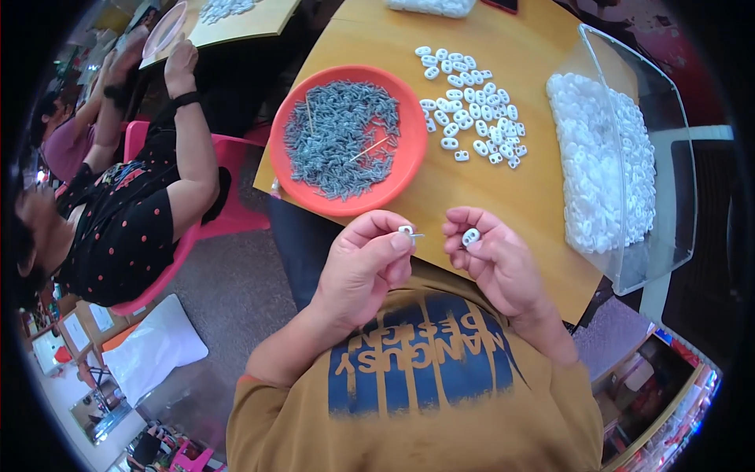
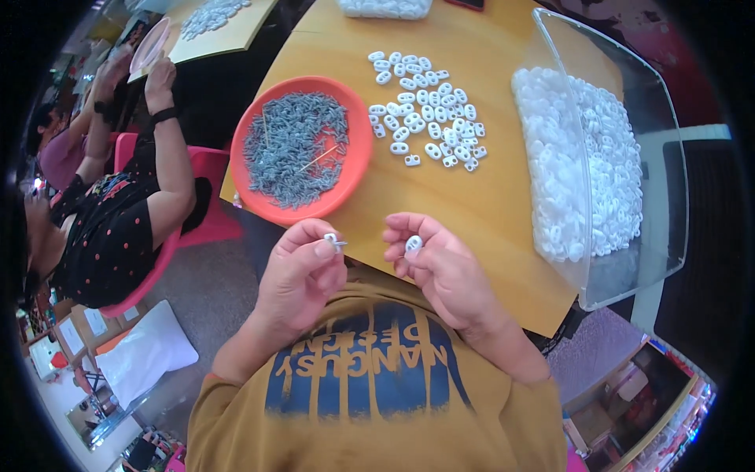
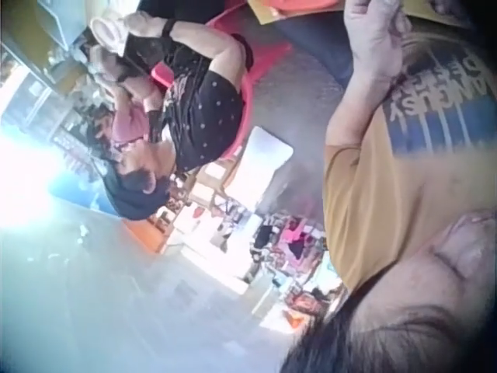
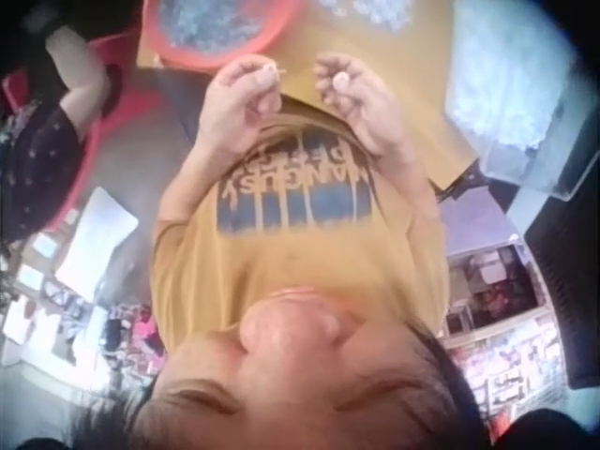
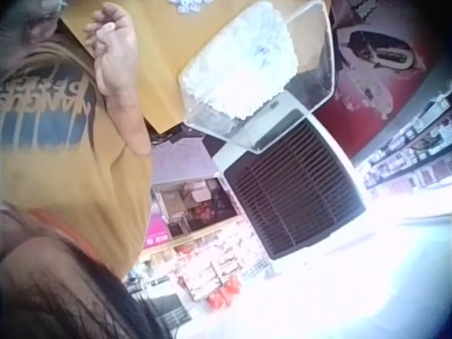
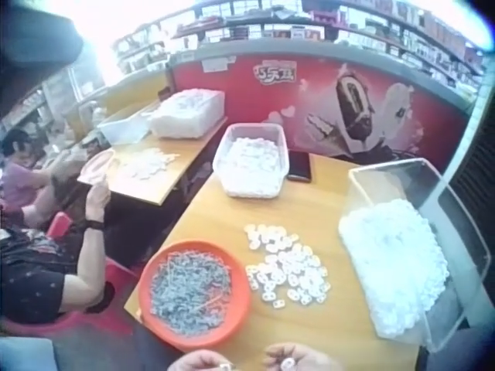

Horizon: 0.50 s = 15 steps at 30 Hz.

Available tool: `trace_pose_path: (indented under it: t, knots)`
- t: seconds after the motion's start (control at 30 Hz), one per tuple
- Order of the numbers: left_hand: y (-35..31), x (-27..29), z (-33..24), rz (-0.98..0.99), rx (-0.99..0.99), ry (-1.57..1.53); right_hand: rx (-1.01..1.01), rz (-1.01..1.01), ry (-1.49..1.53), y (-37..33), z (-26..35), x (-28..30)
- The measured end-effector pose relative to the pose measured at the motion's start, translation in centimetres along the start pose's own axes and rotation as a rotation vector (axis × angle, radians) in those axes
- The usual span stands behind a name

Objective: Manually assembling small metal pins and springs into white plastic housings at a workbench.

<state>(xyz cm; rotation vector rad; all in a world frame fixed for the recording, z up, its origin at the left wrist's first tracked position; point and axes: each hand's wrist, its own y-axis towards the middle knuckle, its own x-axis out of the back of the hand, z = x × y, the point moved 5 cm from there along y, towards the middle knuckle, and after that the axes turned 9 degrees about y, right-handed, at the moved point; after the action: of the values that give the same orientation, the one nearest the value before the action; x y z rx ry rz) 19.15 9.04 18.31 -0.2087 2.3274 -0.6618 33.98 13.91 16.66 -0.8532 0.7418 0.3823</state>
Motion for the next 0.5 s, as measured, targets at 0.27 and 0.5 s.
trace_pose_path:
  t: [0.27,0.5]
  knots:
    - [-0.1,0.0,-0.2,0.044,0.003,-0.013,-0.112,0.081,-0.034,-0.6,-1.0,-0.7]
    - [-0.3,-0.1,-0.7,0.022,-0.048,0.01,-0.022,0.157,-0.108,-1.6,0.3,-3.1]
